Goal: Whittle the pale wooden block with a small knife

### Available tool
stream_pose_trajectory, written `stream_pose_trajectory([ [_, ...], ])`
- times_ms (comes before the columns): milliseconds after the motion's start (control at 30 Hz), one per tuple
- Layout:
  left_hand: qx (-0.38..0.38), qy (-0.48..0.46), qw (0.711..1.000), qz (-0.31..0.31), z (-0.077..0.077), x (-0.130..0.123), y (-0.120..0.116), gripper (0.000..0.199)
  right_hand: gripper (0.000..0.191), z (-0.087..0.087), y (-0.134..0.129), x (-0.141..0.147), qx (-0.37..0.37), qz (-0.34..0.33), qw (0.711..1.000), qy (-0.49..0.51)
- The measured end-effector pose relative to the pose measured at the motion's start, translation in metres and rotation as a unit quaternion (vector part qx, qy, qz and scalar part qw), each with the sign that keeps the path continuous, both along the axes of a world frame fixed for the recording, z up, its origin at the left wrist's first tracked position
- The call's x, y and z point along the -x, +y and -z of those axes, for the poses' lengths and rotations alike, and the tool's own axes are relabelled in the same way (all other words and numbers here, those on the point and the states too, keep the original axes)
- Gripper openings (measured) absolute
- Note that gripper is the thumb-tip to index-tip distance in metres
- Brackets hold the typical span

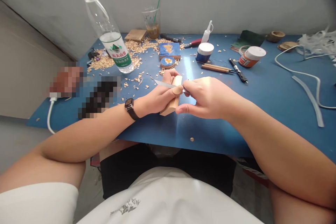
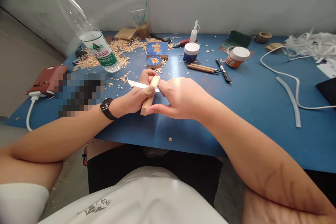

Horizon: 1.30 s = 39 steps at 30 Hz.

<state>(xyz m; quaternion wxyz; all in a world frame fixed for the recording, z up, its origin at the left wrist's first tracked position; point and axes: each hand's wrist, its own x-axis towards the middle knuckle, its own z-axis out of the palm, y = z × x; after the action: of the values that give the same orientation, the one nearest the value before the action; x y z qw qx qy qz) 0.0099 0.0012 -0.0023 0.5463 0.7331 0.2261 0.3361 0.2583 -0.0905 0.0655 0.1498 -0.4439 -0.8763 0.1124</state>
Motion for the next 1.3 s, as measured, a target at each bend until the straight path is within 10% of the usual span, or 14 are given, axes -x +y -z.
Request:
stream_pose_trajectory([
  [633,0.091,-0.051,0.995,0.007,0.002,-0.010,0.004,0.086,0.064,-0.007,0.000,0.003,0.018,0.048,0.997,-0.056],
  [1300,0.022,-0.051,0.998,0.026,0.009,-0.006,0.010,0.097,0.044,0.006,-0.001,0.016,0.002,0.019,0.999,-0.045],
])
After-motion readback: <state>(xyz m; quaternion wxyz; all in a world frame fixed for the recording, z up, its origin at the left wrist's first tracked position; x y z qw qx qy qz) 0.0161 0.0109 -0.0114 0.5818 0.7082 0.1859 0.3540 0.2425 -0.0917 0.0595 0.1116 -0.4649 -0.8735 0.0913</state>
